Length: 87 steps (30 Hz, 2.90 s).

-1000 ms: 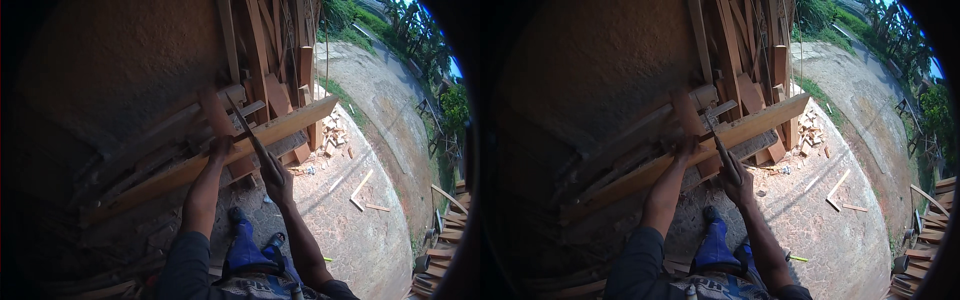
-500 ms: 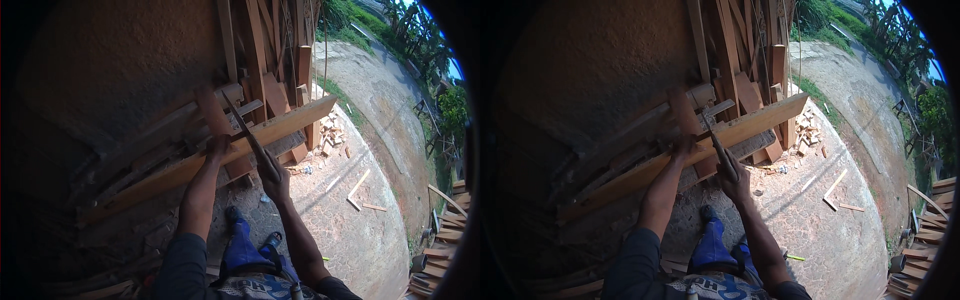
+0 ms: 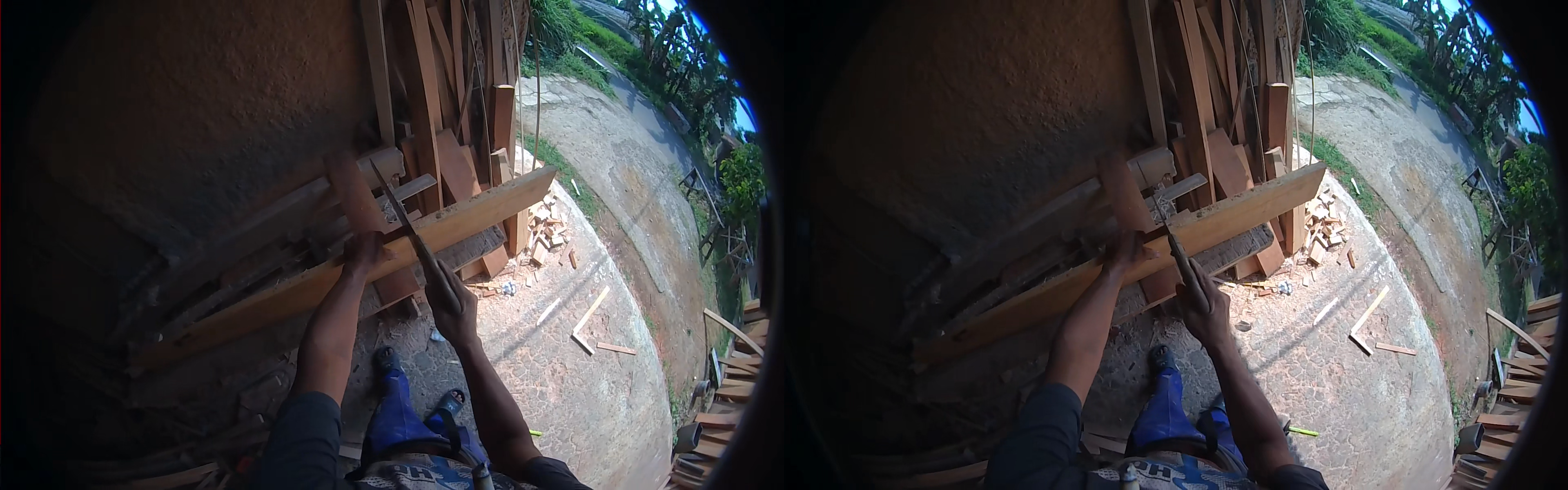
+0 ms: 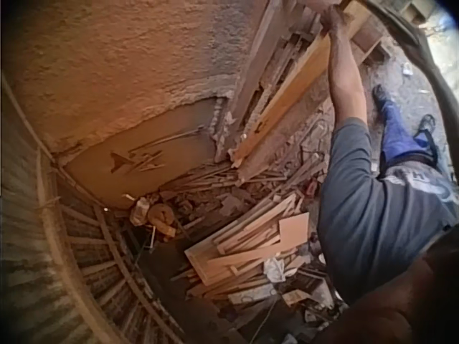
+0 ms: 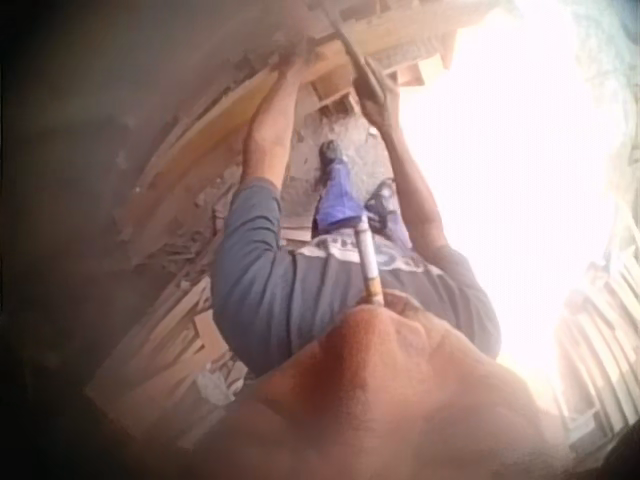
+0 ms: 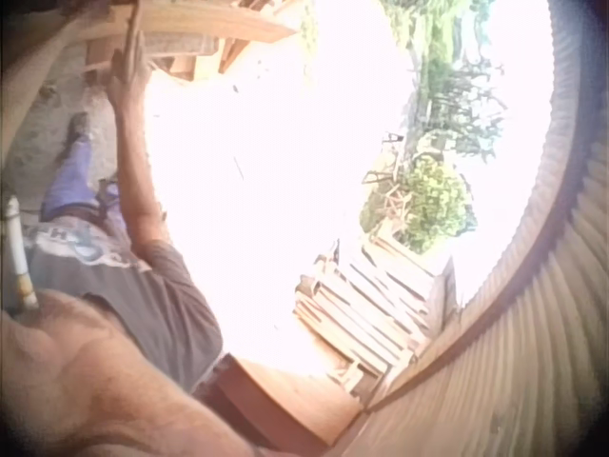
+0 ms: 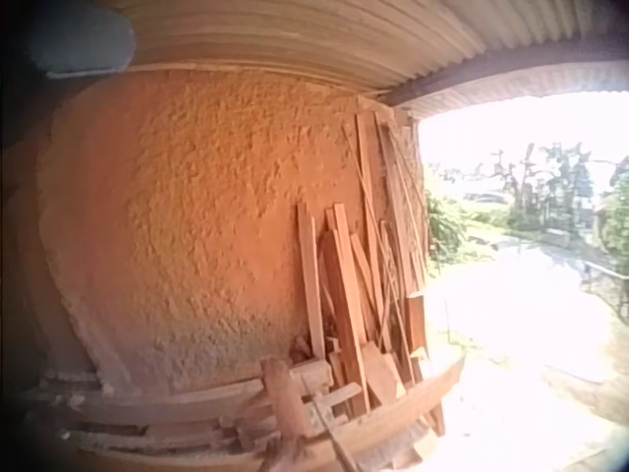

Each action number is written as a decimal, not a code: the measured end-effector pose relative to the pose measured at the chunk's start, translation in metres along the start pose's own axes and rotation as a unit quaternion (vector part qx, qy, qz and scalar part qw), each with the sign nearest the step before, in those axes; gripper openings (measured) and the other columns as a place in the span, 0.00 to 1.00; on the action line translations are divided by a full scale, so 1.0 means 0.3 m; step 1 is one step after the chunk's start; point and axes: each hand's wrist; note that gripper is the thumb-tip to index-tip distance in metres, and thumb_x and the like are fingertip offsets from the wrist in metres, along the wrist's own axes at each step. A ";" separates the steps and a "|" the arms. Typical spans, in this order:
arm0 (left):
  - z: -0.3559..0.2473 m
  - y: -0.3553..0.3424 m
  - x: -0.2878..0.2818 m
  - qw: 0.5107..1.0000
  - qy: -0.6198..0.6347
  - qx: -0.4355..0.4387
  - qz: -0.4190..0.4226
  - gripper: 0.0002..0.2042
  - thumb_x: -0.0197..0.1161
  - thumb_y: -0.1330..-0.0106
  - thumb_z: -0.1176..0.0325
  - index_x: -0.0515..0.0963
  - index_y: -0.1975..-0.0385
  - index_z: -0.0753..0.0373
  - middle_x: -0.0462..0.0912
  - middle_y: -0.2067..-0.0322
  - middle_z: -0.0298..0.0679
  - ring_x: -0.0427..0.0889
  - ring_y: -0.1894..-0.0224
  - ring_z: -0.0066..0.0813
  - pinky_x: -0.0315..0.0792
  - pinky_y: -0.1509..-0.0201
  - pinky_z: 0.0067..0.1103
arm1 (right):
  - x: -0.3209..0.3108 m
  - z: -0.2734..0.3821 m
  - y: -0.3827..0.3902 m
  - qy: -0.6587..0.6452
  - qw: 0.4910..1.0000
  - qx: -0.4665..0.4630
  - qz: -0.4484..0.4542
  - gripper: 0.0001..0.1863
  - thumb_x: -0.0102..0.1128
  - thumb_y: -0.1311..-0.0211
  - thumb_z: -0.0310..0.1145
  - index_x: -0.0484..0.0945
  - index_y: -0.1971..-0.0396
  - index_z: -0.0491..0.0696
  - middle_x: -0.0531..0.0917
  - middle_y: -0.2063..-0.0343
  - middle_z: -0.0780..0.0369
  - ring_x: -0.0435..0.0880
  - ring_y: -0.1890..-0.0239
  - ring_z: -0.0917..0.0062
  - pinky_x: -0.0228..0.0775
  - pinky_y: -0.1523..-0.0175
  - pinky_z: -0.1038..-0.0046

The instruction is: The person measures a wooden plank with a tape measure and marks it with a pencil. They then use a hand saw to cut the plank along the marked line. Finally, the person uses a power planer to smooth the surface of the cut wood.

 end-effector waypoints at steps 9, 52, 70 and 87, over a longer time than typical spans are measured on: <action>0.038 -0.038 0.005 0.995 0.084 -0.046 0.028 0.26 0.80 0.54 0.49 0.87 0.58 0.59 0.88 0.59 0.49 0.88 0.54 0.46 0.79 0.47 0.38 | -0.304 0.042 0.630 0.145 0.989 -0.002 0.042 0.28 0.63 0.40 0.23 0.73 0.37 0.40 0.86 0.51 0.51 0.89 0.52 0.67 0.80 0.50 0.68; 0.147 -0.044 0.039 0.996 0.060 -0.056 0.044 0.23 0.79 0.52 0.50 0.87 0.59 0.56 0.88 0.59 0.48 0.87 0.53 0.47 0.80 0.49 0.39 | -0.222 -0.014 0.471 0.133 0.987 -0.017 0.088 0.29 0.60 0.38 0.21 0.72 0.35 0.44 0.82 0.43 0.49 0.86 0.47 0.63 0.78 0.46 0.69; 0.032 0.033 -0.083 0.998 0.044 -0.042 0.016 0.24 0.78 0.49 0.51 0.86 0.54 0.54 0.88 0.57 0.45 0.87 0.53 0.45 0.80 0.49 0.38 | -0.282 -0.032 0.560 0.218 0.970 -0.074 0.080 0.30 0.66 0.41 0.27 0.73 0.37 0.41 0.85 0.49 0.49 0.90 0.58 0.64 0.83 0.55 0.68; -0.007 0.021 -0.048 0.998 0.021 -0.061 0.009 0.24 0.78 0.50 0.48 0.86 0.57 0.56 0.88 0.60 0.45 0.87 0.53 0.46 0.80 0.49 0.38 | -0.235 -0.025 0.488 0.144 0.987 -0.057 0.042 0.29 0.61 0.40 0.23 0.73 0.36 0.44 0.84 0.49 0.49 0.89 0.52 0.61 0.81 0.52 0.65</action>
Point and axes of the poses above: each hand's wrist, its own y-axis away from the middle knuckle, its own x-axis out of the palm, z = x × y
